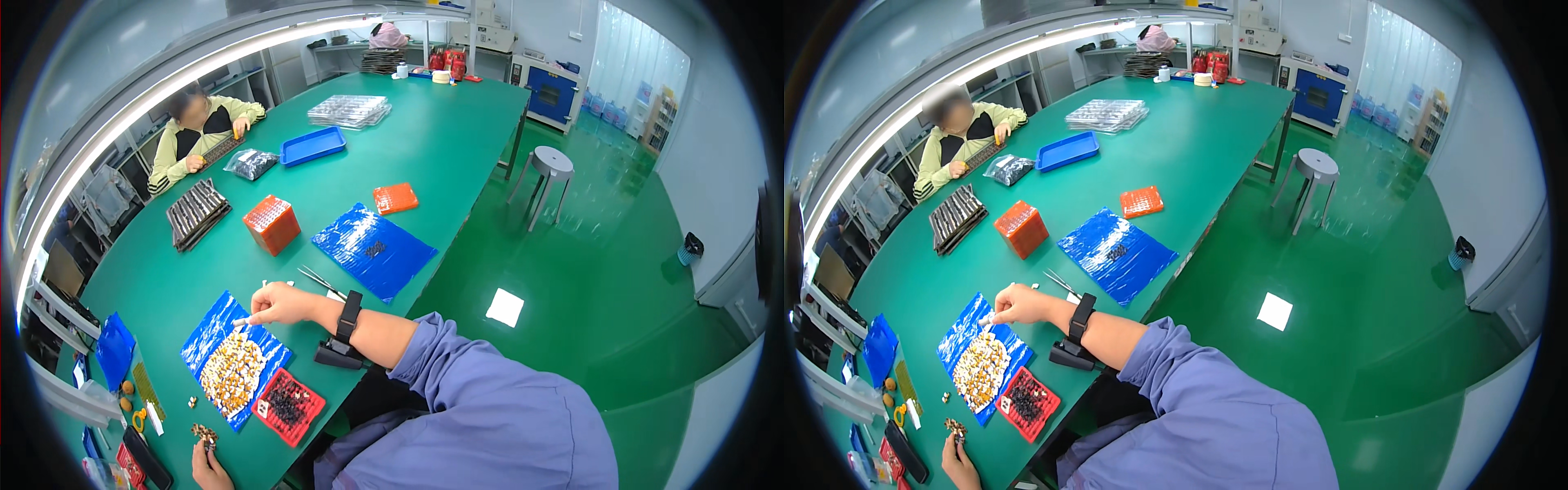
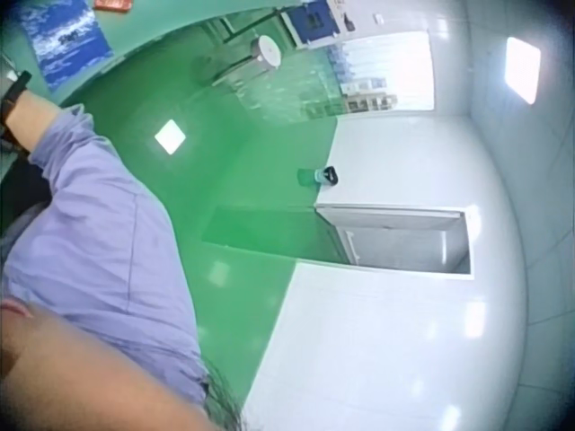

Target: The person uses a white pen-like tool to pick up small black components from a red tray and place them onto a blue sheet containing yellow and white parts. They also use a small blade to scrape or clean a component before placing it on the sheet. The task involves repetitive, precise placement of small electronic parts.

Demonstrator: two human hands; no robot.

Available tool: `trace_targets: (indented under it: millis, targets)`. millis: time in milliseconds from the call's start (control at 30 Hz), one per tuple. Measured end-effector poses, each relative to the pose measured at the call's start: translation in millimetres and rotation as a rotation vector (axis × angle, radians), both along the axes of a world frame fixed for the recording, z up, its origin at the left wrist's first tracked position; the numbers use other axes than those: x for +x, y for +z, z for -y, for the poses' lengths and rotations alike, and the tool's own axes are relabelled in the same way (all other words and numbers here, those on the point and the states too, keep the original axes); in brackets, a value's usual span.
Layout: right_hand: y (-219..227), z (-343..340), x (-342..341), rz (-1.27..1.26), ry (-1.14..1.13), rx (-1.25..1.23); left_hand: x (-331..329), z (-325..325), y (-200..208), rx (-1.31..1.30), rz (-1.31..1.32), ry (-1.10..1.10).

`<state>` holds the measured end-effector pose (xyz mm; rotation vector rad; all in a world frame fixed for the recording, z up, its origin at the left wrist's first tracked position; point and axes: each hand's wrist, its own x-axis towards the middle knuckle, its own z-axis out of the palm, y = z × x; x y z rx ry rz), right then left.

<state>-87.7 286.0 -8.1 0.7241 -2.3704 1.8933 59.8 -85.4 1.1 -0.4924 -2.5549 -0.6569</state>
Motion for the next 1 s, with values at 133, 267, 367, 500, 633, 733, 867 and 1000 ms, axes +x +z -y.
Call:
trace_targets:
  millis: [133, 267, 367, 500, 633, 733, 867, 1000]
  targets:
    - [-3.0, -2.9, -0.6, 0.004, -0.010, 0.038, -3.5, 8.6, -13.9, -0.012, -0.034, 0.087]
    - [-4.3, -0.5, -1.0, 0.009, -0.022, 0.025, -0.6, 10.2, -13.7, 0.101, 0.027, 0.168]
    - [-3.5, 1.1, 0.6, 0.020, -0.012, 0.042, -0.4, 12.4, -11.7, 0.204, -0.012, 0.178]
    - [-2.2, 1.8, 2.4, 0.023, -0.020, 0.063, 0.7, 16.0, -6.4, 0.083, -0.120, 0.244]
    - [-0.3, 1.7, 5.4, 0.046, -0.021, 0.072, -0.5, 15.0, -0.8, -0.031, -0.253, 0.217]
    - [3.7, 3.3, 6.4, 0.047, -0.009, 0.092, 3.3, 19.3, -7.5, 0.254, -0.044, 0.290]
    - [7.9, 10.0, 13.0, 0.066, 0.041, 0.078, 7.4, 10.8, -1.0, 0.274, -0.009, 0.351]
    - [7.2, 16.1, 16.5, 0.095, 0.100, 0.029, 6.7, 11.6, -1.4, 0.222, -0.067, 0.386]
